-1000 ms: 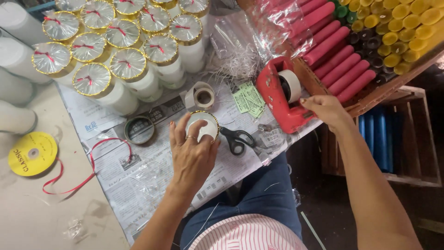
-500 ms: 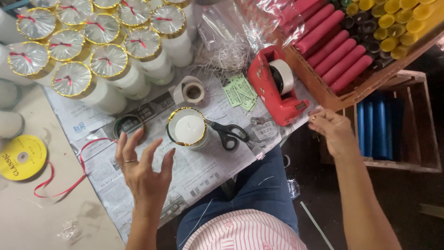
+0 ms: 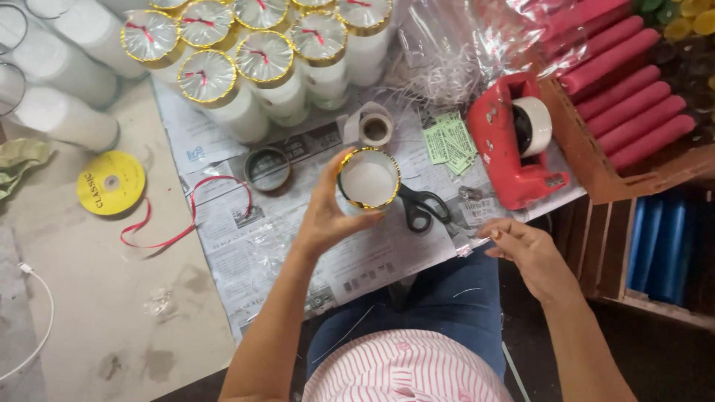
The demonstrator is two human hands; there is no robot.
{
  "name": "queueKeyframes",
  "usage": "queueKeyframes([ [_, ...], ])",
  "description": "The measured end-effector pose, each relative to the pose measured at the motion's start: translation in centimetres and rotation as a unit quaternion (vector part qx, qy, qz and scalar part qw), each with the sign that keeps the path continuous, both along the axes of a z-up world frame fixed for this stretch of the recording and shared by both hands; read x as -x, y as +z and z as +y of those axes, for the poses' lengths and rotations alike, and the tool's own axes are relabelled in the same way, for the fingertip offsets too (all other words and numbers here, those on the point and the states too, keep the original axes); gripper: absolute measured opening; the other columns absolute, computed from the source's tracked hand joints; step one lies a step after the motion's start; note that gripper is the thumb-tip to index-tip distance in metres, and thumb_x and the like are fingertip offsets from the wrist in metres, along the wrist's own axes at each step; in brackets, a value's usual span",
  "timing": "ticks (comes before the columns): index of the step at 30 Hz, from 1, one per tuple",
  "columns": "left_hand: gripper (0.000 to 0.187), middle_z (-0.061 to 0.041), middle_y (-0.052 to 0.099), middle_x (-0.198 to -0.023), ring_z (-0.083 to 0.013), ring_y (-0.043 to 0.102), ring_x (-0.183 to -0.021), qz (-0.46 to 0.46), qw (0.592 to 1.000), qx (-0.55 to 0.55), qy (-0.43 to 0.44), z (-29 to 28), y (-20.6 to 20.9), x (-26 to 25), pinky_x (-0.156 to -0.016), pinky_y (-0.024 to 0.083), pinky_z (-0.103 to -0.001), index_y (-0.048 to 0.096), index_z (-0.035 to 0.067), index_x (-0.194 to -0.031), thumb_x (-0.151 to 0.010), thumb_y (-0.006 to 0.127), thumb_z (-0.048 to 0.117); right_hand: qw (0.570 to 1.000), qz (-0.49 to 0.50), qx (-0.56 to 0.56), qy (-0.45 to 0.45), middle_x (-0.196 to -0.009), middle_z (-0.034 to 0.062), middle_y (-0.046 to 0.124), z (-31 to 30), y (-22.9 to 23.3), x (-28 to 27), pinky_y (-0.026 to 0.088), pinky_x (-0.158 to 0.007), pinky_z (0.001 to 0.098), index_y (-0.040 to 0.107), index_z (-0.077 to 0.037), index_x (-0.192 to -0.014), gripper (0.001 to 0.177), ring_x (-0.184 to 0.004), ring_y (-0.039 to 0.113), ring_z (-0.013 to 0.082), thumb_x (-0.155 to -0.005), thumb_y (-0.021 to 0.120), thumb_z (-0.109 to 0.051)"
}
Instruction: Wrapping a glass candle in a plastic sleeve and decorating it with a red ribbon tied in a knot.
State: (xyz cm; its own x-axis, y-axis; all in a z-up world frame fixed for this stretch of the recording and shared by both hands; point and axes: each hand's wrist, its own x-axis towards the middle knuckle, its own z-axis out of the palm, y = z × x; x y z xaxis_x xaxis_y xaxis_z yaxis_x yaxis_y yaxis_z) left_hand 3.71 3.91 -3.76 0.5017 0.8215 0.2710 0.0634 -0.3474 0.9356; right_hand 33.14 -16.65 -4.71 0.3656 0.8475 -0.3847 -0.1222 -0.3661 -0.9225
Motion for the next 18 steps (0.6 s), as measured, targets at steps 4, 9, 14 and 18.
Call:
queueKeyframes([
  [4,0.112,-0.017,0.056,-0.136,-0.0338,0.052,-0.132,-0.039,0.99,-0.062,0.123,-3.2,-1.0,-1.9,-0.118,0.038,-0.045,0.046,0.006,-0.148,-0.057,0.102,0.04,0.991,-0.096,-0.044,0.087,-0.112,0.0186,0.069,2.0,5.3,3.4,0.057,-0.09,0.0439,0.078,0.006,-0.102,0.024,-0.106,0.065,0.0232,-0.098,0.064,-0.014],
  [9,0.084,-0.019,0.051,-0.134,-0.04,0.05,-0.13,0.063,0.983,-0.072,0.155,-6.2,-1.2,1.1,-0.113,0.04,-0.049,0.046,0.001,-0.146,-0.073,0.086,0.012,0.945,-0.214,-0.096,0.23,-0.103,0.0078,0.072,5.3,7.2,7.2,0.055,-0.084,0.0339,0.082,-0.007,-0.093,0.028,-0.092,0.066,0.017,-0.101,0.058,-0.02],
  [14,0.025,-0.002,0.061,-0.109,-0.0224,0.061,-0.107,0.054,0.989,-0.042,0.131,-8.3,2.9,2.0,-0.096,0.05,-0.036,0.076,0.017,-0.097,-0.077,0.086,0.029,0.932,-0.245,-0.075,0.256,-0.099,0.0057,0.072,6.7,8.7,9.8,0.056,-0.08,0.0337,0.081,-0.009,-0.089,0.029,-0.087,0.067,0.0169,-0.1,0.058,-0.021],
  [18,0.011,-0.002,0.061,-0.096,-0.0231,0.06,-0.098,0.036,0.994,-0.054,0.087,-8.3,3.4,1.3,-0.088,0.051,-0.035,0.075,0.015,-0.081,-0.086,0.082,0.021,0.946,-0.211,-0.044,0.242,-0.1,0.0124,0.074,6.8,9.2,10.3,0.059,-0.08,0.0377,0.079,-0.003,-0.09,0.026,-0.091,0.072,0.023,-0.099,0.06,-0.018],
])
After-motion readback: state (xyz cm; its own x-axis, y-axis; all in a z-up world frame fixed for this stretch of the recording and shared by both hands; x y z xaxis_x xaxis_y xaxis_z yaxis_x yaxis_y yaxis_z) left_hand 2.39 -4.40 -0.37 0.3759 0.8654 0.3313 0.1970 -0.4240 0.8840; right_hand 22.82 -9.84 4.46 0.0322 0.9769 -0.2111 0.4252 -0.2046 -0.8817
